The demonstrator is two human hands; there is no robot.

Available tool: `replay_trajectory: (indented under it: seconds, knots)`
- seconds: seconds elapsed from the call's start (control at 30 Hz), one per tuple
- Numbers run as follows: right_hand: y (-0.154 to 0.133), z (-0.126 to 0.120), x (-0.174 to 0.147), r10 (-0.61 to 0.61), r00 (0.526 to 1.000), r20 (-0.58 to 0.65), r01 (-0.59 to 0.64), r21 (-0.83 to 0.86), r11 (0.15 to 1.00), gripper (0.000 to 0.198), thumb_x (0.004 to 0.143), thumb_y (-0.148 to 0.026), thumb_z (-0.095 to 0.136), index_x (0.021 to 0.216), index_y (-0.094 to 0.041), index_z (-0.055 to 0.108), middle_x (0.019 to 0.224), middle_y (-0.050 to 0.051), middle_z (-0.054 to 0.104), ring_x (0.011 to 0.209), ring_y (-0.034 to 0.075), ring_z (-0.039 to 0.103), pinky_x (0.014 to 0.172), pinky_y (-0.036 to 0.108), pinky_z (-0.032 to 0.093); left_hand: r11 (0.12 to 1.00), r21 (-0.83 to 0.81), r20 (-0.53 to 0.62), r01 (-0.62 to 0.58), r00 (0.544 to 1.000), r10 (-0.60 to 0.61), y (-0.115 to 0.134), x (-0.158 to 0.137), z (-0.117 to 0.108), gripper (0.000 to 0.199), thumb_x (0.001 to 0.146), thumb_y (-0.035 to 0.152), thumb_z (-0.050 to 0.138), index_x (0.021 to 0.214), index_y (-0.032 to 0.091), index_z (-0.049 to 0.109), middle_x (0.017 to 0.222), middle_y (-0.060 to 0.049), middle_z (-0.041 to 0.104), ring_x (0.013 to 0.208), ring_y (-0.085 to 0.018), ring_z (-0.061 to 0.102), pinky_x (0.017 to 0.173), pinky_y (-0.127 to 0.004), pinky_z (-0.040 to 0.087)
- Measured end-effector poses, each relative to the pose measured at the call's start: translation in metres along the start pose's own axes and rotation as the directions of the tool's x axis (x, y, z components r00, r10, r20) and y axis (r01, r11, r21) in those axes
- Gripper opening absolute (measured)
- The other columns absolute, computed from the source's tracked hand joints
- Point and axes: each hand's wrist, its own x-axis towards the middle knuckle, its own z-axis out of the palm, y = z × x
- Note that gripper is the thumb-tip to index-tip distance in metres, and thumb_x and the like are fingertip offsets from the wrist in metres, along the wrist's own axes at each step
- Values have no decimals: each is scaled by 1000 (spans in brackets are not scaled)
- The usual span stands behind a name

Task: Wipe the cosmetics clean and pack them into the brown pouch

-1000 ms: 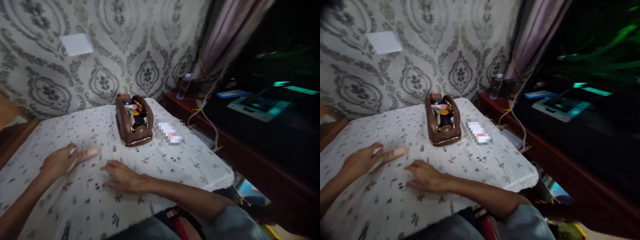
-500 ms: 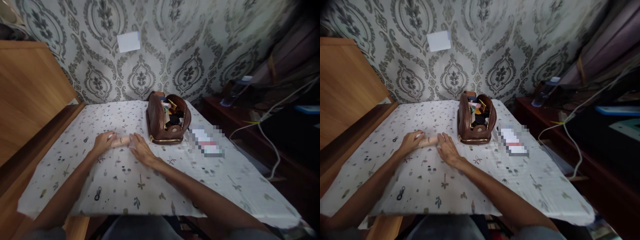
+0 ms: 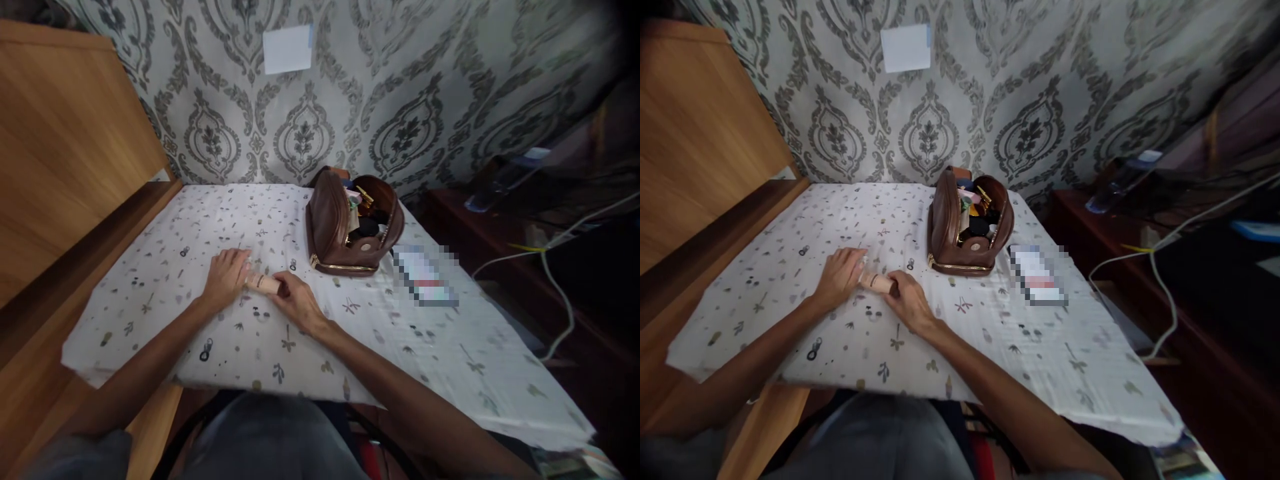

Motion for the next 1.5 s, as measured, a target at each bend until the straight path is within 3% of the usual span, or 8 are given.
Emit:
replay_trajectory:
  seconds: [0.13, 0.27, 0.4, 0.6, 0.9, 1.23, 1.37, 1.5]
  knots:
    - [1, 0, -2, 53, 998, -46, -49, 73, 996, 26, 75, -14, 70, 100, -18, 61, 84, -1, 58, 70, 13, 53, 70, 26, 47, 996, 85, -2, -25, 1000, 25, 2, -16, 1, 40, 99, 31, 36, 129, 15, 57, 113, -15, 58, 106, -29, 52, 84, -42, 45]
    - [3, 2, -2, 32, 995, -93, -25, 78, 997, 22, 71, -11, 72, 90, -18, 61, 89, 0, 54, 68, 11, 51, 66, 24, 46, 999, -47, -49, -3, 999, 1, 15, -19, -5, 36, 102, 30, 33, 125, 17, 58, 99, -9, 57, 93, -23, 55, 78, -35, 48]
    - [4, 2, -2, -20, 996, -87, 25, 61, 998, 17, 73, -12, 67, 86, -18, 59, 87, 0, 52, 72, 13, 52, 70, 26, 46, 970, -170, -117, -174, 981, 155, 47, -15, -4, 30, 102, 28, 34, 109, 20, 62, 96, -6, 57, 92, -20, 55, 83, -34, 48]
    - [6, 2, -2, -69, 992, -104, 72, 24, 997, 14, 73, -14, 65, 78, -19, 54, 81, 0, 52, 73, 16, 52, 69, 28, 45, 942, 18, -69, -334, 940, 334, 65, -10, 11, 31, 102, 24, 36, 86, 18, 62, 90, -8, 57, 84, -22, 50, 76, -37, 45]
    - [6, 1, -2, -41, 996, -73, 47, 79, 996, 18, 69, -11, 69, 83, -19, 59, 83, 0, 55, 69, 13, 54, 66, 26, 47, 998, -19, -27, -52, 998, 51, -3, 5, 10, 32, 101, 26, 37, 80, 20, 60, 88, -6, 57, 88, -22, 51, 81, -36, 44]
    - [7, 1, -1, -11, 998, -68, 18, 102, 995, 16, 73, -20, 68, 87, -18, 59, 82, 2, 58, 69, 15, 57, 63, 28, 47, 989, -71, 20, 126, 992, -125, -56, 15, 13, 26, 98, 28, 43, 82, 20, 62, 91, -4, 60, 89, -18, 58, 78, -29, 47]
    - [6, 0, -3, -20, 999, -50, 24, 79, 997, 17, 76, -24, 67, 90, -19, 61, 78, 1, 60, 69, 16, 56, 63, 28, 45, 988, -52, 23, 143, 990, -142, -56, 20, 4, 23, 96, 23, 47, 78, 19, 61, 86, -4, 58, 81, -19, 58, 72, -30, 47]
    - [6, 1, -4, -11, 999, -33, 14, 75, 997, 21, 76, -23, 64, 96, -20, 62, 71, -2, 58, 64, 15, 53, 60, 26, 43, 994, -39, -14, 102, 995, -102, -15, 19, -4, 25, 98, 24, 44, 81, 18, 61, 91, -8, 58, 85, -22, 58, 74, -35, 48]
